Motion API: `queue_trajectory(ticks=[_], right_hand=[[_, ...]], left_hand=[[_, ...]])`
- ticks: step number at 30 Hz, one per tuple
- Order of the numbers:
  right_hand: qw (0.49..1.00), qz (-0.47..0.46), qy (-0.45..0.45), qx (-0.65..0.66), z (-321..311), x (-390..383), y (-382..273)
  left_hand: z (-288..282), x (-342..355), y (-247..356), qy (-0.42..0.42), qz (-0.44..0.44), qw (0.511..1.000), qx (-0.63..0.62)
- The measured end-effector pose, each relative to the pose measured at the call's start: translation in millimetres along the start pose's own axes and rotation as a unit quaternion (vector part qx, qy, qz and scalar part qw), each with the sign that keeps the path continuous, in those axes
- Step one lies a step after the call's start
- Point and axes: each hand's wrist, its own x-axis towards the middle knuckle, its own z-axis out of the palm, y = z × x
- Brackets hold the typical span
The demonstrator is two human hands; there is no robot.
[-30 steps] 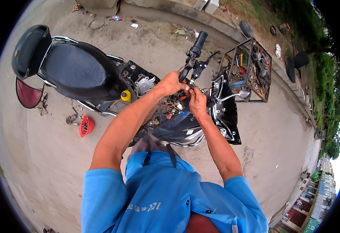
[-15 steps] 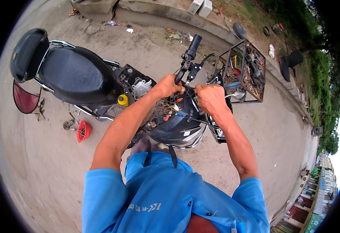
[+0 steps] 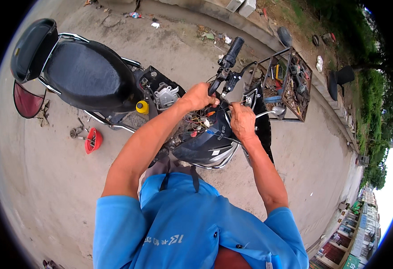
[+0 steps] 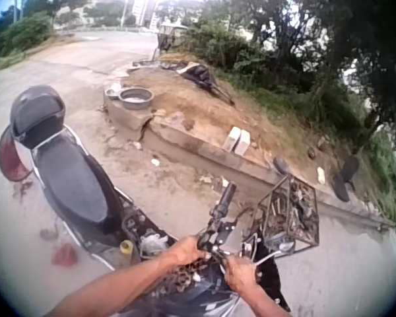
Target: The person uses a wrench and a screwdriver to remove screws and panels from the front of a motorcycle, then pours liquid from a yellow bottle into a reservoir on the bike.
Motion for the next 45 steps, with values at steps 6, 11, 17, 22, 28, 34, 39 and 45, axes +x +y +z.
queue_trajectory(ticks=[6, 11, 17, 22, 28, 34, 39, 45], right_hand=[[0.966, 0.150, -0.005, 0.211, 43, 2, -18], [0.992, 0.082, -0.023, 0.091, -18, -20, -3], [0.989, -0.042, -0.114, -0.081, -72, 39, -21], [0.953, -0.079, -0.225, -0.189, -90, 75, -35], [0.916, -0.141, -0.284, -0.245, -104, 110, -58], [0.886, -0.125, -0.363, -0.260, -106, 133, -81], [0.861, -0.092, -0.404, -0.294, -99, 133, -91], [0.883, -0.121, -0.366, -0.267, -98, 114, -78]], left_hand=[[-4, 1, -11, 0.029, -0.001, 0.998, -0.057], [-7, 6, 2, 0.002, -0.008, 0.998, -0.056], [-4, 2, -3, -0.024, -0.005, 0.995, -0.092], [-1, 2, -5, -0.022, -0.008, 0.996, -0.086], [-3, 2, -3, -0.016, -0.008, 0.995, -0.094], [-3, 5, -5, -0.010, -0.010, 0.997, -0.076], [-4, 2, 2, -0.014, -0.001, 0.999, -0.037], [-2, 3, -12, 0.017, 0.000, 0.998, -0.063]])
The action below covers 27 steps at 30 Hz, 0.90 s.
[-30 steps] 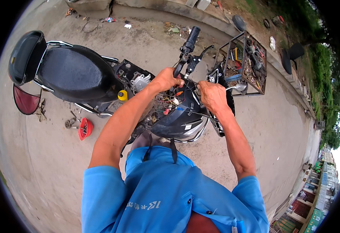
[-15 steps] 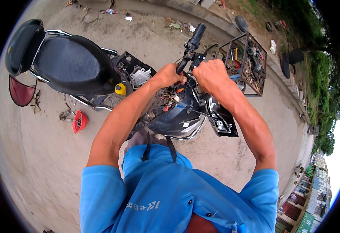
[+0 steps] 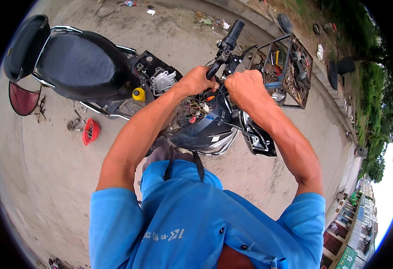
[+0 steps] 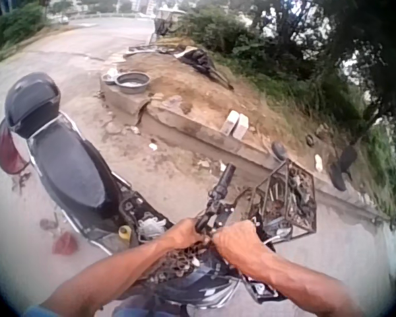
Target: The person uses a wrench and a screwdriver to remove screws and panels from the front of a motorcycle, then pours liquid from a yellow bottle into a reservoir on the bike.
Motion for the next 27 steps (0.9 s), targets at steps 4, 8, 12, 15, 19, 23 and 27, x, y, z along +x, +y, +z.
queue_trajectory(ticks=[4, 8, 12, 15, 19, 23, 27], right_hand=[[0.991, 0.019, 0.115, 0.064, 59, -22, 14], [0.954, 0.049, 0.240, 0.171, 109, -26, 10], [0.907, 0.071, 0.327, 0.255, 142, -15, 1], [0.879, 0.085, 0.359, 0.302, 160, -8, -8], [0.817, 0.081, 0.428, 0.377, 182, 5, -24], [0.751, 0.096, 0.483, 0.439, 195, 18, -40], [0.823, 0.100, 0.350, 0.435, 181, -6, -30]], left_hand=[[1, 4, -6, -0.022, 0.002, 0.999, -0.026], [2, -8, 17, -0.029, -0.019, 0.999, -0.026], [-1, -8, 19, -0.003, -0.042, 0.999, 0.013], [-2, -11, 19, 0.002, -0.059, 0.998, 0.029], [-3, -17, 20, -0.010, -0.038, 0.999, 0.032], [0, -17, 23, -0.008, -0.037, 0.999, -0.009], [-4, -13, 23, -0.011, -0.034, 0.999, -0.013]])
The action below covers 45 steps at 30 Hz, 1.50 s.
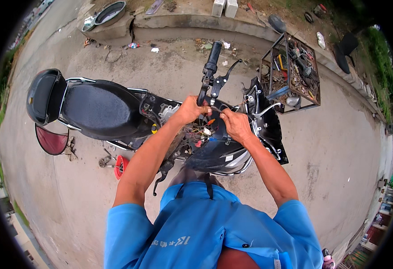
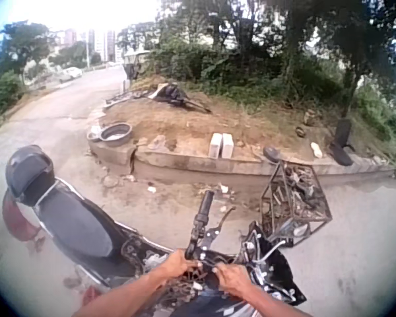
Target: The person uses a wrench and a screwdriver to remove screws and panels from the front of a motorcycle, then pours liquid from a yellow bottle into a reservoir on the bike.
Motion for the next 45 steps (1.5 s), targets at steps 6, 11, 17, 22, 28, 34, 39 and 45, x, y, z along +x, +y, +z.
queue_trajectory(ticks=[6, 11, 17, 22, 28, 34, 39, 45], right_hand=[[0.991, 0.013, -0.049, -0.127, -56, 8, -22], [0.972, -0.025, -0.120, -0.202, -70, 26, -33], [0.953, -0.076, -0.151, -0.251, -80, 38, -37], [0.950, -0.078, -0.171, -0.248, -82, 42, -46], [0.941, -0.110, -0.155, -0.279, -75, 49, -48], [0.937, -0.095, -0.159, -0.296, -72, 52, -52], [0.937, 0.038, -0.303, -0.170, -85, 75, -52], [0.919, 0.056, -0.383, -0.076, -87, 90, -38]], left_hand=[[-1, 11, -7, -0.018, 0.010, 0.998, -0.057], [4, 5, -5, -0.017, 0.006, 0.999, -0.048], [4, 6, -13, -0.012, 0.007, 0.998, -0.054], [3, 4, -9, -0.017, 0.012, 0.999, -0.043], [1, 7, -18, -0.001, 0.015, 1.000, -0.026], [4, 3, -10, 0.009, -0.009, 0.999, -0.039], [3, 1, -6, 0.000, 0.004, 0.999, -0.042], [2, -1, -2, -0.001, -0.010, 1.000, -0.013]])
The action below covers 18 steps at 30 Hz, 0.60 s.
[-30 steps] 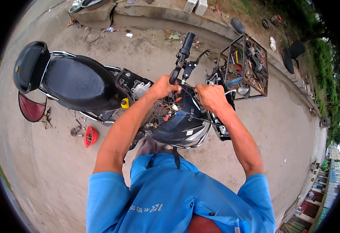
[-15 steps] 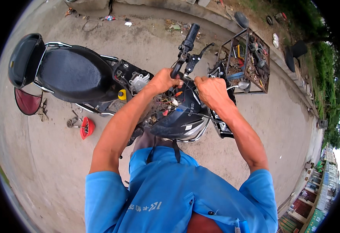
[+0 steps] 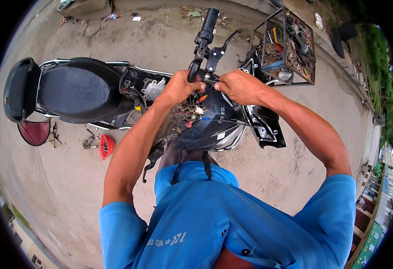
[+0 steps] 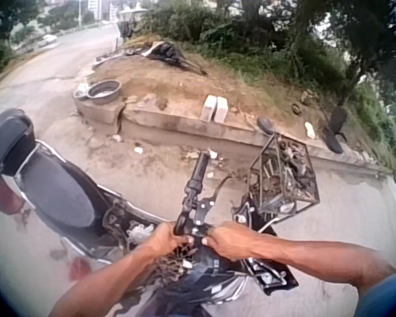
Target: The person uses a wrench and a screwdriver to remove screws and panels from the front of a motorcycle, then pours liquid from a yellow bottle into a reservoir on the bike.
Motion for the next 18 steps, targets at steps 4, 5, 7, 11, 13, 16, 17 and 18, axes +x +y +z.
queue_trajectory(ticks=[4, 5, 7, 11, 13, 16, 17, 18], right_hand=[[0.997, -0.006, 0.029, 0.077, 12, -3, 11], [0.996, -0.005, 0.024, 0.083, 14, -2, 12], [0.993, -0.010, 0.030, 0.114, 13, -2, 11], [0.992, -0.003, 0.004, 0.125, 16, 1, 18], [0.991, -0.016, 0.015, 0.134, 21, 1, 23], [0.989, -0.028, 0.027, 0.145, 22, 1, 25], [0.988, -0.028, 0.027, 0.149, 22, 2, 25], [0.988, -0.029, 0.027, 0.150, 22, 3, 25]], left_hand=[[0, 2, -3, 0.002, 0.003, 1.000, -0.007], [1, 1, -3, 0.004, -0.001, 1.000, -0.008], [0, -1, -8, -0.003, -0.015, 1.000, -0.010], [0, -5, 2, -0.002, -0.019, 0.999, 0.035], [-1, -5, 3, -0.007, -0.021, 0.999, 0.036], [-1, -3, 0, -0.008, -0.019, 0.999, 0.040], [-1, -3, 2, -0.008, -0.020, 0.999, 0.041], [0, -4, 4, -0.005, -0.023, 0.999, 0.036]])
